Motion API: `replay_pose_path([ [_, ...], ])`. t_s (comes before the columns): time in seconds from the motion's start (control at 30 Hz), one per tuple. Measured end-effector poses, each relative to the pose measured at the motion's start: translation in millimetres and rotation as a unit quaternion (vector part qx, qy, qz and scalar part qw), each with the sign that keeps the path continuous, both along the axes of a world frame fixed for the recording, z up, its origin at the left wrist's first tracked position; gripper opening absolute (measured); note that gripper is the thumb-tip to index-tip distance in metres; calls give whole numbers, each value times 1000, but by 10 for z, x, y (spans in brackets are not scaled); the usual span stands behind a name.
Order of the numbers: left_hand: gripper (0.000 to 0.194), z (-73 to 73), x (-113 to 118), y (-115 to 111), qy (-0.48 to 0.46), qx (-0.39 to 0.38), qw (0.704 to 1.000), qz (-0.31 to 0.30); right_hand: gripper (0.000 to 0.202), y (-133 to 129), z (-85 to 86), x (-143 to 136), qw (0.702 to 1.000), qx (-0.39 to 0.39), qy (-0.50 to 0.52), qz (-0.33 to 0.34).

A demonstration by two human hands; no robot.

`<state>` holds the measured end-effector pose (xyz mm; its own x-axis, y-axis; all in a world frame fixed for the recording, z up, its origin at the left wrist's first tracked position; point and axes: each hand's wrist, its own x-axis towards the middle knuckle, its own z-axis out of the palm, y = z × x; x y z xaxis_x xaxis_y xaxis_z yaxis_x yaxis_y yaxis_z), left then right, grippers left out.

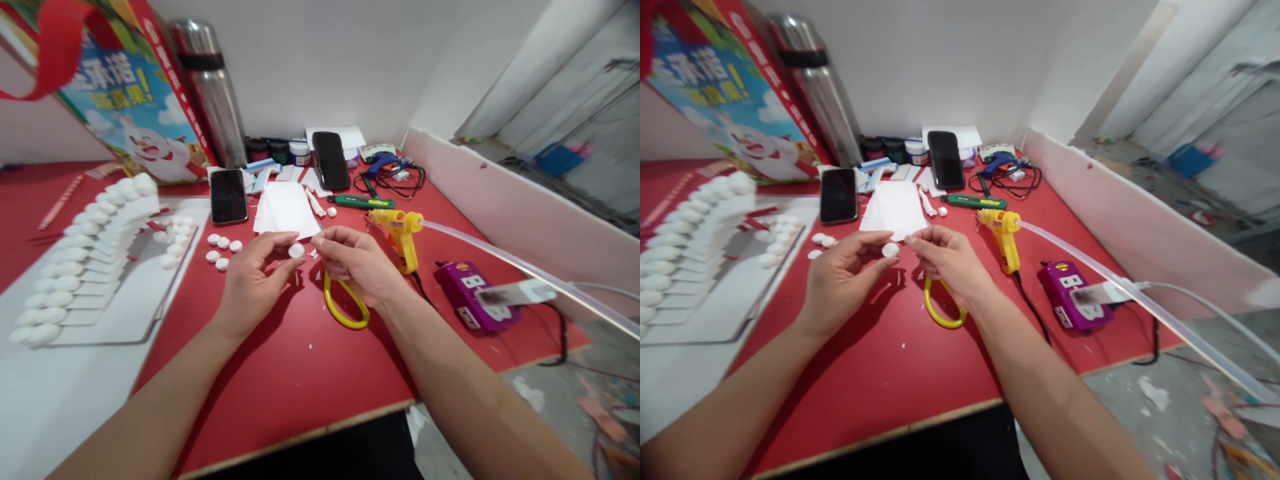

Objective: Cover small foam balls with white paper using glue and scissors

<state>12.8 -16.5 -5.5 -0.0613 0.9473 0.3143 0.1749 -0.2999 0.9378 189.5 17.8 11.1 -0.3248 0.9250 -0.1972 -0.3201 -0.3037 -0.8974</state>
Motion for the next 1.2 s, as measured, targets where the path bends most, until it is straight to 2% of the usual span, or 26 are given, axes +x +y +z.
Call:
replay_pose_path([
  [0.13, 22, 21, -10, -4, 41, 34, 999, -3, 32, -3, -13, 2, 1000, 11, -21, 11],
  [0.3, 18, 43, -14, -5, 82, 57, 995, -6, 29, -17, -25, -13, 998, 35, -53, 5],
  [0.5, 16, -11, 1, 27, 100, 75, 992, -23, 34, -48, -18, -48, 988, 72, -134, 11],
  [0.6, 19, -33, 4, 45, 61, 51, 996, -37, 33, -39, -25, -36, 988, 76, -134, 13],
  [0.73, 18, -26, 3, 58, -19, -26, 999, -30, 31, -20, -52, -18, 990, 74, -116, 18],
  [0.9, 21, 12, 17, 58, -119, -110, 986, -32, 28, -20, -69, -18, 990, 70, -121, 25],
  [1.03, 25, 51, 16, 48, -144, -123, 981, -32, 29, -25, -52, -14, 992, 68, -103, 40],
  [1.2, 25, 57, -8, 41, -127, -107, 986, -22, 26, -27, -42, -16, 995, 41, -78, 54],
])
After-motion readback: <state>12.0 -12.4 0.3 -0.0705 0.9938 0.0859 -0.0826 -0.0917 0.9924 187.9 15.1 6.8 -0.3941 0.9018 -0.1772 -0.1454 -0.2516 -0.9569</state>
